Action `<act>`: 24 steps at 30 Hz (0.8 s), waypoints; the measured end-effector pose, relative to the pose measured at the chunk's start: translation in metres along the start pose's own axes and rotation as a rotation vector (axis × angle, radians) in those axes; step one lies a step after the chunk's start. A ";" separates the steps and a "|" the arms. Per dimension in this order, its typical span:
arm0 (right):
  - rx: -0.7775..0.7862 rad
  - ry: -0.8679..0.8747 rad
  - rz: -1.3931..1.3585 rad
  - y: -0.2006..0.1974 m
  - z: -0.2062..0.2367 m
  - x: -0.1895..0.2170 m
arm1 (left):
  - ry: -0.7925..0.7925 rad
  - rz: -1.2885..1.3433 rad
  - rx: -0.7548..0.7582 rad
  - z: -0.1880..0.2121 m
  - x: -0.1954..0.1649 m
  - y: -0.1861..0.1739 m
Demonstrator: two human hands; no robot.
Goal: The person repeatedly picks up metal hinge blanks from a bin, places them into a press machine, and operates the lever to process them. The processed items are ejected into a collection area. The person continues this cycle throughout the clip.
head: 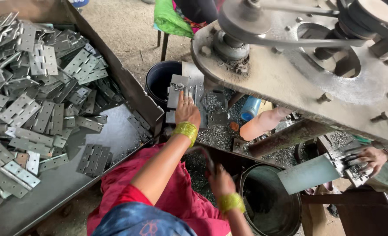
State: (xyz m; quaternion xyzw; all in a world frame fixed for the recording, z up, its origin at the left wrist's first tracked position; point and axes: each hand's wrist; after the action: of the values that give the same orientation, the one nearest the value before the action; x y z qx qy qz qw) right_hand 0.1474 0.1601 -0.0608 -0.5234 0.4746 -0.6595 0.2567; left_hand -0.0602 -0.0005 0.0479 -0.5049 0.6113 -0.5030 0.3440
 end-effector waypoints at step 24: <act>0.047 0.080 0.120 -0.019 0.019 0.016 | 0.076 0.712 -0.609 0.102 0.061 -0.011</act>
State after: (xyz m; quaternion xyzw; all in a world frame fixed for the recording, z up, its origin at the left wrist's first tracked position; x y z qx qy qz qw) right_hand 0.1632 0.1481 -0.0369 -0.4610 0.4995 -0.6742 0.2889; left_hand 0.0221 -0.0862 0.0374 -0.3232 0.8784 -0.1694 0.3087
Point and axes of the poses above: each hand's wrist, its own z-axis away from the middle knuckle, its own y-axis out of the palm, x = y × z, and after that the axes turned 10 degrees about -x, right-handed
